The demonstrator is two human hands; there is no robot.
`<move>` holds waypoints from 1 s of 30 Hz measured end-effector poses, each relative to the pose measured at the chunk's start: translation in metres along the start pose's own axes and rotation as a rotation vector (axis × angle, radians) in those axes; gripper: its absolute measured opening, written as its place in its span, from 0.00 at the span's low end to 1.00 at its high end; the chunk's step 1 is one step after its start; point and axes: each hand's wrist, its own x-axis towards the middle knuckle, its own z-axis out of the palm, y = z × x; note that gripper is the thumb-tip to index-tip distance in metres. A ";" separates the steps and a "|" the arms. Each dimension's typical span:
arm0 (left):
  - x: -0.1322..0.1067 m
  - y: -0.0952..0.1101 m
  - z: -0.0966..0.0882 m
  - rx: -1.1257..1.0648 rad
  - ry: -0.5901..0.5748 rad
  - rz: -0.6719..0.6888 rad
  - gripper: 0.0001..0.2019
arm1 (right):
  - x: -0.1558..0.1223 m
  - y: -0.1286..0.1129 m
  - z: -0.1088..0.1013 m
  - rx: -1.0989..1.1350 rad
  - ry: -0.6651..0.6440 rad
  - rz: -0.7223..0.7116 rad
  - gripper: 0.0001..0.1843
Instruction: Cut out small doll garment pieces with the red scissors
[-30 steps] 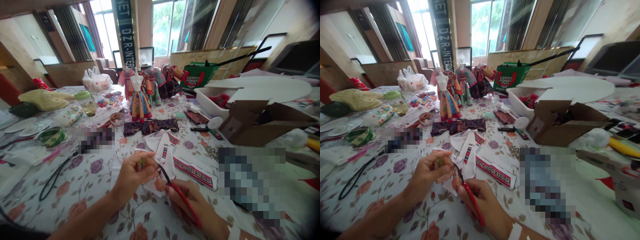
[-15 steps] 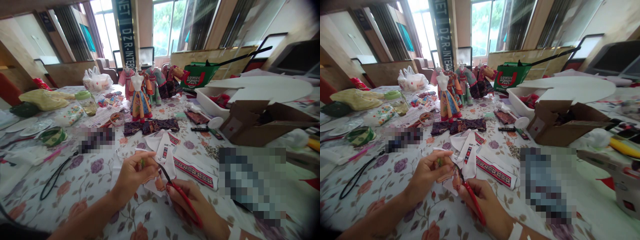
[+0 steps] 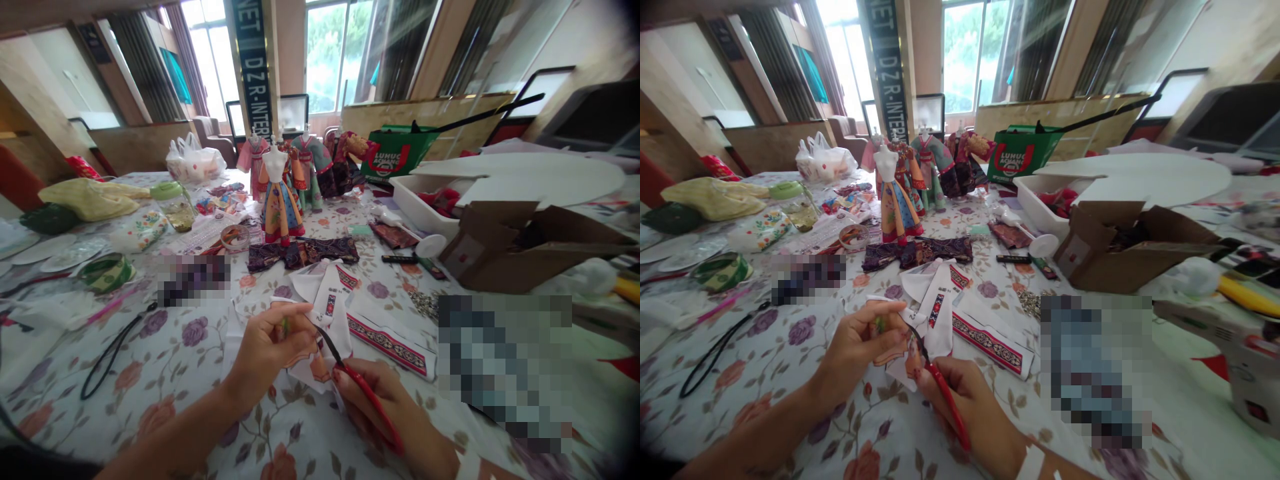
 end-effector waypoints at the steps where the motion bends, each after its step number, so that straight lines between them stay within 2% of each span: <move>1: 0.000 0.000 0.000 -0.005 -0.003 -0.003 0.15 | 0.000 0.000 0.000 -0.003 -0.001 -0.002 0.29; 13: 0.001 -0.001 0.000 -0.034 0.000 -0.003 0.15 | 0.003 0.002 -0.001 -0.012 -0.003 -0.046 0.29; 20: 0.001 -0.001 -0.003 0.097 0.068 0.038 0.12 | 0.003 0.002 -0.001 -0.012 0.013 -0.005 0.28; 30: 0.000 0.000 0.000 0.088 0.021 0.070 0.12 | 0.001 0.000 -0.001 -0.006 0.012 0.015 0.28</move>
